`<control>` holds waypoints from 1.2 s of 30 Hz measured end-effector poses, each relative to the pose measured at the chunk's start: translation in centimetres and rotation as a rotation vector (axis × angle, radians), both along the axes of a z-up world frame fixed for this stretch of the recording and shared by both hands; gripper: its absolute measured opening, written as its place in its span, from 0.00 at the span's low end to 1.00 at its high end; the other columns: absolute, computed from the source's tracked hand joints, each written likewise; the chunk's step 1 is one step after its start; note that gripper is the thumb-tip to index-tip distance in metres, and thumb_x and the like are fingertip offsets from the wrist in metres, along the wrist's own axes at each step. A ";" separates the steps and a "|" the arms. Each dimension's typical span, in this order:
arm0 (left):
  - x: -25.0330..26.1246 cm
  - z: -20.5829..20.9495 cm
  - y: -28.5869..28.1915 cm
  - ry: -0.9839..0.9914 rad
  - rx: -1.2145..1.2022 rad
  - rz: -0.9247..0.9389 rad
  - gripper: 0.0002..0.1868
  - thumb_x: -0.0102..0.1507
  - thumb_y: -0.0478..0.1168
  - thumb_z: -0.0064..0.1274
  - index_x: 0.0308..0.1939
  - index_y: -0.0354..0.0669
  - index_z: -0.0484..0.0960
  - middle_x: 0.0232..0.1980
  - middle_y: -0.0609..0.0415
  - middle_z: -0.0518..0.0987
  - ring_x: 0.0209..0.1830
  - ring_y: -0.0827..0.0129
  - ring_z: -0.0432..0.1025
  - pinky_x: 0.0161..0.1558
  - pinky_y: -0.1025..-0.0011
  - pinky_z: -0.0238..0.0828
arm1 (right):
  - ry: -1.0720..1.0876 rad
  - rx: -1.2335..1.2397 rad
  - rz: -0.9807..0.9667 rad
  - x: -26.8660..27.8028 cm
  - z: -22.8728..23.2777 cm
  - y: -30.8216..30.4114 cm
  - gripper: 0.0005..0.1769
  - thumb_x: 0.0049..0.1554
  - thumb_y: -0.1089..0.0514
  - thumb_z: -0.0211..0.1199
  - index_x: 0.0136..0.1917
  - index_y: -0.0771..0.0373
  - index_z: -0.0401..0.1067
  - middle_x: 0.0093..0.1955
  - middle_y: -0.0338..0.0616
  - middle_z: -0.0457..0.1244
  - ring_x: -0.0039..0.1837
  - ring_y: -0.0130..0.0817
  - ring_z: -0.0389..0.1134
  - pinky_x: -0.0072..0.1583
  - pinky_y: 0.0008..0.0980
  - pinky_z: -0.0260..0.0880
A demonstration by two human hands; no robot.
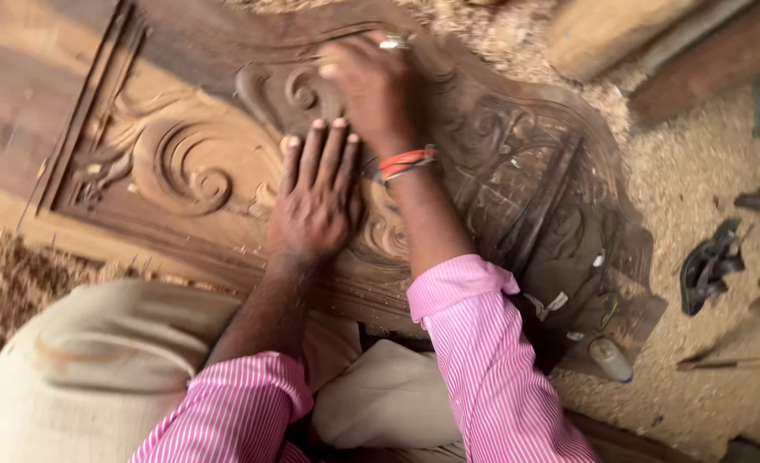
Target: The person sits cross-legged on the floor and uses a chisel to carve intricate floral patterns into a large, dark wooden panel. The person holds the panel steady with one hand while carefully chiseling the wood with the other, creating fine details in the design.
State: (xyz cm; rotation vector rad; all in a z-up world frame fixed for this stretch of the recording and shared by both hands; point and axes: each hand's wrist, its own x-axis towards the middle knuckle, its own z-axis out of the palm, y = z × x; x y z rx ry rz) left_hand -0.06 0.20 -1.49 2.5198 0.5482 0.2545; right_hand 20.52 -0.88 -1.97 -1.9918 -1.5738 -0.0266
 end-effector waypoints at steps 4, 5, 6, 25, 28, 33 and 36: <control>-0.3 -0.2 0.1 0.009 -0.020 -0.007 0.36 0.69 0.48 0.42 0.79 0.35 0.60 0.83 0.42 0.56 0.83 0.50 0.48 0.80 0.51 0.38 | 0.059 -0.066 -0.089 0.8 0.6 -1.0 0.06 0.58 0.60 0.69 0.50 0.60 0.80 0.50 0.42 0.72 0.56 0.43 0.73 0.63 0.42 0.69; -0.3 -0.2 0.3 0.003 -0.017 -0.002 0.37 0.68 0.48 0.43 0.79 0.35 0.60 0.82 0.42 0.56 0.83 0.50 0.48 0.79 0.51 0.38 | 0.086 -0.063 -0.141 1.6 0.7 -0.9 0.05 0.60 0.60 0.68 0.51 0.59 0.80 0.51 0.41 0.73 0.56 0.40 0.74 0.65 0.42 0.70; -0.2 -0.2 0.4 -0.002 -0.013 0.003 0.37 0.67 0.48 0.43 0.78 0.35 0.61 0.82 0.42 0.57 0.83 0.50 0.49 0.79 0.51 0.39 | 0.073 -0.067 -0.133 1.9 0.3 -0.4 0.05 0.60 0.60 0.69 0.50 0.60 0.80 0.51 0.41 0.72 0.56 0.41 0.73 0.65 0.42 0.69; -0.2 0.0 0.0 0.034 -0.063 0.011 0.32 0.73 0.47 0.38 0.80 0.36 0.62 0.84 0.43 0.55 0.85 0.51 0.47 0.82 0.51 0.36 | 0.093 -0.160 0.066 1.2 -0.6 0.3 0.09 0.59 0.57 0.71 0.52 0.62 0.78 0.50 0.45 0.70 0.53 0.46 0.71 0.57 0.45 0.69; -0.1 -0.4 0.1 0.041 0.021 -0.013 0.33 0.72 0.49 0.38 0.79 0.36 0.61 0.83 0.42 0.55 0.84 0.51 0.47 0.80 0.51 0.36 | 0.118 -0.311 0.107 3.5 1.9 -1.3 0.06 0.61 0.58 0.69 0.51 0.59 0.78 0.52 0.45 0.70 0.54 0.44 0.71 0.57 0.43 0.70; 0.0 0.0 0.1 0.058 -0.015 -0.022 0.33 0.73 0.49 0.38 0.79 0.36 0.61 0.83 0.43 0.54 0.84 0.52 0.46 0.81 0.51 0.35 | 0.103 -0.289 0.181 4.3 2.0 -1.0 0.07 0.60 0.60 0.70 0.52 0.61 0.76 0.49 0.46 0.69 0.54 0.45 0.70 0.55 0.44 0.68; 0.3 0.1 0.1 0.024 -0.037 -0.016 0.33 0.72 0.49 0.39 0.79 0.36 0.61 0.83 0.43 0.54 0.84 0.51 0.46 0.81 0.50 0.35 | 0.066 -0.220 0.157 3.4 1.8 -0.1 0.07 0.60 0.59 0.72 0.50 0.61 0.77 0.47 0.44 0.70 0.52 0.44 0.70 0.55 0.45 0.68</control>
